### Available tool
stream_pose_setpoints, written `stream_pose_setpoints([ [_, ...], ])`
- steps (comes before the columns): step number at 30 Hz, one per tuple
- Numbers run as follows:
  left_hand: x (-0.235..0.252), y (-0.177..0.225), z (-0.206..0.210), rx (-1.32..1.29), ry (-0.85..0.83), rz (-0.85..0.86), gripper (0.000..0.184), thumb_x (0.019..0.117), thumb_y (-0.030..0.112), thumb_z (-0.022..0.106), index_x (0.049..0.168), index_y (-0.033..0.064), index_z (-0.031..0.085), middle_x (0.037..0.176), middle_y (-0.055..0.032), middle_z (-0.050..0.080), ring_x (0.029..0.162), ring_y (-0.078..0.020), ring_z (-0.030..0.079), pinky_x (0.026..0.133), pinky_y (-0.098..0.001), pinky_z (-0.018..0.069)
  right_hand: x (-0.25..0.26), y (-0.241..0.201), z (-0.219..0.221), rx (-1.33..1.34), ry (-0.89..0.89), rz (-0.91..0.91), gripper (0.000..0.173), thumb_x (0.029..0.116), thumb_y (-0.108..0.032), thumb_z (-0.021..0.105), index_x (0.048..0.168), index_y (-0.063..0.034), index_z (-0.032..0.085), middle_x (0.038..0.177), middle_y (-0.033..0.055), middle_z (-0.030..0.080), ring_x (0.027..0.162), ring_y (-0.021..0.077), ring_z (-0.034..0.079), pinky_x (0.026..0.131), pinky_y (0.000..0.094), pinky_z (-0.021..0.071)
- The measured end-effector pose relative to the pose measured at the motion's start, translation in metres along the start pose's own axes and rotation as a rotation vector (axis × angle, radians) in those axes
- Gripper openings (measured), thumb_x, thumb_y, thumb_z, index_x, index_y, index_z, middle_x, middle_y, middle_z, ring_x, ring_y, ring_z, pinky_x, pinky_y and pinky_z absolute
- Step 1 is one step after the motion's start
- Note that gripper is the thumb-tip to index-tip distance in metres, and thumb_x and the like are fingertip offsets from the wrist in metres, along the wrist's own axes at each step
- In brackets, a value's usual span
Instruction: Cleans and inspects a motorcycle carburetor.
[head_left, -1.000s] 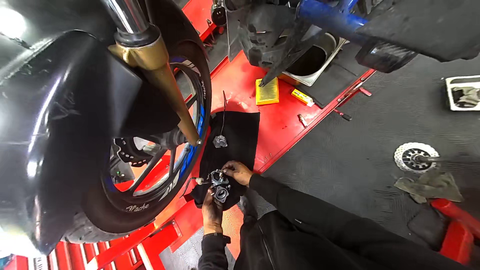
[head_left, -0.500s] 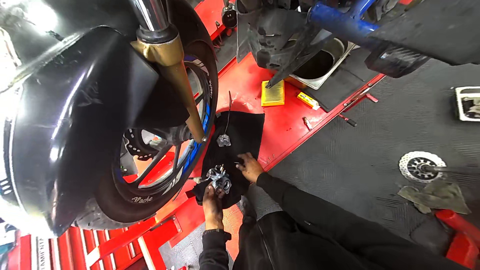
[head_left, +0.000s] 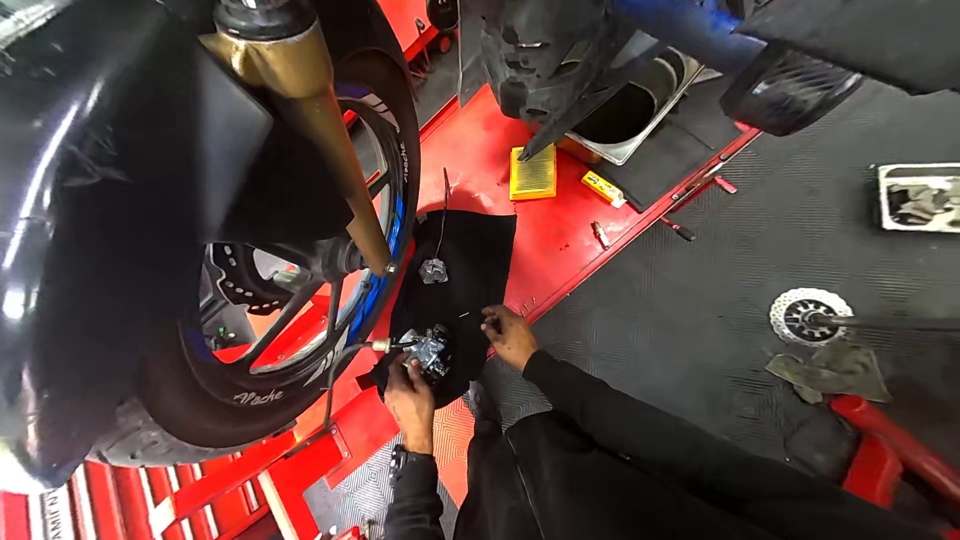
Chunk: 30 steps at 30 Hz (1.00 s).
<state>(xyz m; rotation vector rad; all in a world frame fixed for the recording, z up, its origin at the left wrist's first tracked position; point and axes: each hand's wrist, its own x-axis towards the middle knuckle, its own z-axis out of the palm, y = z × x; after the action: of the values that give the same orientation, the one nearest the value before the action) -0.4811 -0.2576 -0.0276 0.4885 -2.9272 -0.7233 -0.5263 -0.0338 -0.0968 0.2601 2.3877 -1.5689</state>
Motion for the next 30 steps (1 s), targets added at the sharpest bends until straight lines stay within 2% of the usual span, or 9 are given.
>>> stream_pose_setpoints([
  [3, 0.003, -0.007, -0.014, -0.131, -0.041, -0.069, 0.031, 0.1058, 0.027, 0.053, 0.126, 0.0067, 0.067, 0.095, -0.0125, 0.073, 0.085, -0.0244, 0.071, 0.083, -0.0517, 0.0586, -0.007, 0.005, 0.003, 0.004, -0.039, 0.007, 0.033, 0.0997, -0.025, 0.064, 0.13, -0.0113, 0.064, 0.106, 0.0057, 0.073, 0.096, 0.0195, 0.072, 0.091, 0.0472, 0.0591],
  [5, 0.0, -0.015, -0.022, -0.393, -0.038, -0.158, 0.029, 0.1059, 0.018, 0.053, 0.128, 0.0019, 0.063, 0.097, -0.0123, 0.071, 0.081, -0.0184, 0.07, 0.078, -0.041, 0.0614, -0.007, 0.003, 0.001, -0.01, -0.076, 0.013, 0.034, 0.1, -0.025, 0.064, 0.131, -0.0115, 0.064, 0.106, 0.0055, 0.074, 0.097, 0.02, 0.072, 0.091, 0.0481, 0.0587],
  [7, -0.01, -0.023, -0.03, -0.651, -0.032, -0.233, 0.029, 0.1059, 0.01, 0.049, 0.13, -0.003, 0.059, 0.099, -0.0141, 0.068, 0.08, -0.0185, 0.069, 0.076, -0.0368, 0.0614, -0.01, 0.003, 0.001, -0.021, -0.102, 0.009, 0.034, 0.0997, -0.026, 0.064, 0.131, -0.0116, 0.063, 0.105, 0.0053, 0.074, 0.097, 0.0206, 0.072, 0.092, 0.0491, 0.0584],
  [13, -0.054, -0.029, -0.05, -1.177, -0.084, -0.445, 0.033, 0.1093, 0.01, 0.032, 0.132, -0.0032, 0.052, 0.103, -0.0133, 0.068, 0.087, -0.0204, 0.069, 0.08, -0.0389, 0.0609, -0.021, -0.012, 0.002, 0.049, -0.199, -0.015, 0.027, 0.099, -0.023, 0.066, 0.124, -0.0126, 0.067, 0.105, 0.0045, 0.074, 0.095, 0.0183, 0.072, 0.09, 0.0476, 0.0595],
  [17, -0.082, -0.016, -0.06, -1.449, -0.107, -0.5, 0.034, 0.108, 0.019, 0.037, 0.132, 0.0021, 0.054, 0.108, -0.0135, 0.071, 0.095, -0.0221, 0.072, 0.084, -0.0414, 0.0618, -0.042, -0.045, -0.012, 0.174, -0.292, -0.127, 0.023, 0.0993, -0.021, 0.066, 0.121, -0.0127, 0.069, 0.102, 0.0025, 0.074, 0.087, 0.0134, 0.071, 0.082, 0.0386, 0.0615],
  [20, -0.098, -0.002, -0.057, -1.523, -0.102, -0.57, 0.035, 0.1061, 0.019, 0.036, 0.132, 0.0036, 0.054, 0.107, -0.0149, 0.072, 0.092, -0.0238, 0.073, 0.079, -0.0436, 0.0626, -0.055, -0.027, -0.024, 0.08, -0.361, -0.155, 0.024, 0.0993, -0.022, 0.066, 0.121, -0.0124, 0.069, 0.104, 0.0031, 0.073, 0.089, 0.0141, 0.071, 0.083, 0.0395, 0.0617],
  [22, -0.107, 0.0, -0.051, -1.49, -0.139, -0.573, 0.036, 0.1077, 0.021, 0.035, 0.13, 0.0032, 0.056, 0.104, -0.0139, 0.072, 0.089, -0.0216, 0.072, 0.076, -0.0406, 0.0621, -0.064, 0.0, -0.037, -0.095, -0.379, -0.11, 0.021, 0.0978, -0.025, 0.067, 0.115, -0.0128, 0.071, 0.098, 0.0031, 0.073, 0.086, 0.0161, 0.071, 0.082, 0.0433, 0.0609],
  [26, -0.13, 0.006, -0.034, -1.41, -0.229, -0.548, 0.034, 0.1063, 0.02, 0.037, 0.12, 0.0028, 0.063, 0.094, -0.0087, 0.071, 0.079, -0.0142, 0.069, 0.068, -0.0315, 0.0599, -0.059, 0.026, -0.079, -0.396, -0.202, 0.029, 0.019, 0.0976, -0.025, 0.066, 0.109, -0.013, 0.076, 0.102, 0.0074, 0.075, 0.093, 0.0258, 0.072, 0.086, 0.056, 0.058],
  [30, -0.155, 0.014, -0.029, -1.453, -0.231, -0.584, 0.033, 0.1064, 0.015, 0.036, 0.12, 0.001, 0.062, 0.1, -0.0091, 0.072, 0.089, -0.0141, 0.07, 0.077, -0.0308, 0.0598, -0.019, 0.023, -0.092, -0.565, 0.084, 0.006, 0.021, 0.0971, -0.022, 0.063, 0.11, -0.0093, 0.074, 0.11, 0.0155, 0.072, 0.1, 0.0361, 0.07, 0.085, 0.0627, 0.0558],
])
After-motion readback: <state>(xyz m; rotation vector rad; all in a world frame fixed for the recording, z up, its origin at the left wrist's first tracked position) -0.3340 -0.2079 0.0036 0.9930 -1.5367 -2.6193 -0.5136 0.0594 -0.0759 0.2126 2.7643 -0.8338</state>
